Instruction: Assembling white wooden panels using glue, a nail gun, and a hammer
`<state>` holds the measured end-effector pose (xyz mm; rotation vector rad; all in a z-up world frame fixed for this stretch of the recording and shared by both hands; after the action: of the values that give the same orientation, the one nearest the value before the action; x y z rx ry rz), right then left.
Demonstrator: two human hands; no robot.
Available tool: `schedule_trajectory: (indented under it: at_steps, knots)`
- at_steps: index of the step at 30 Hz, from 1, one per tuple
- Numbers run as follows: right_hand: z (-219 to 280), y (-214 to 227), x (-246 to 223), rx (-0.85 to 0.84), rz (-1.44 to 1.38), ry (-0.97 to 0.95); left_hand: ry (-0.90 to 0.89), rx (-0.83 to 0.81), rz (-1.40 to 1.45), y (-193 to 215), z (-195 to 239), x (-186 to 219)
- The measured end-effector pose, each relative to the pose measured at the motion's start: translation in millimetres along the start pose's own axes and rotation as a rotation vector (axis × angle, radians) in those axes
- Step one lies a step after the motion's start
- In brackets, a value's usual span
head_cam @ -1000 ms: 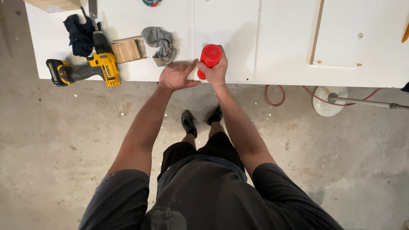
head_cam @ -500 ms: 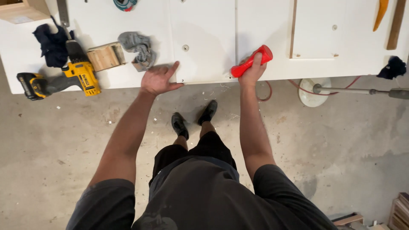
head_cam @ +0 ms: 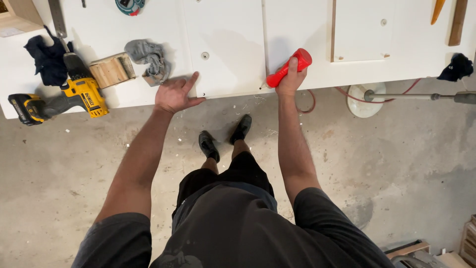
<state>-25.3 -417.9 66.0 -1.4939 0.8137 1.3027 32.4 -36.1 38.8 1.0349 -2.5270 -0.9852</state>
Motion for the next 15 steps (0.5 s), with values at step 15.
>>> schedule_trajectory:
  at_steps: [15]
  knots:
    - [10,-5,-3,-0.053,0.089,0.158,-0.004,0.012,0.017,-1,-1,-1]
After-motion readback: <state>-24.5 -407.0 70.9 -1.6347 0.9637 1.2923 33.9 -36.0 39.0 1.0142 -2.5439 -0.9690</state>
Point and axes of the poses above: each hand's wrist, its own z-axis away from the middle knuckle, its own y-axis out of the back of the hand, x = y × z, the point moved 6 cm from there along -z, towards the middle knuckle, and after that the axes turned 11 degrees about x, right-handed, at the moved point
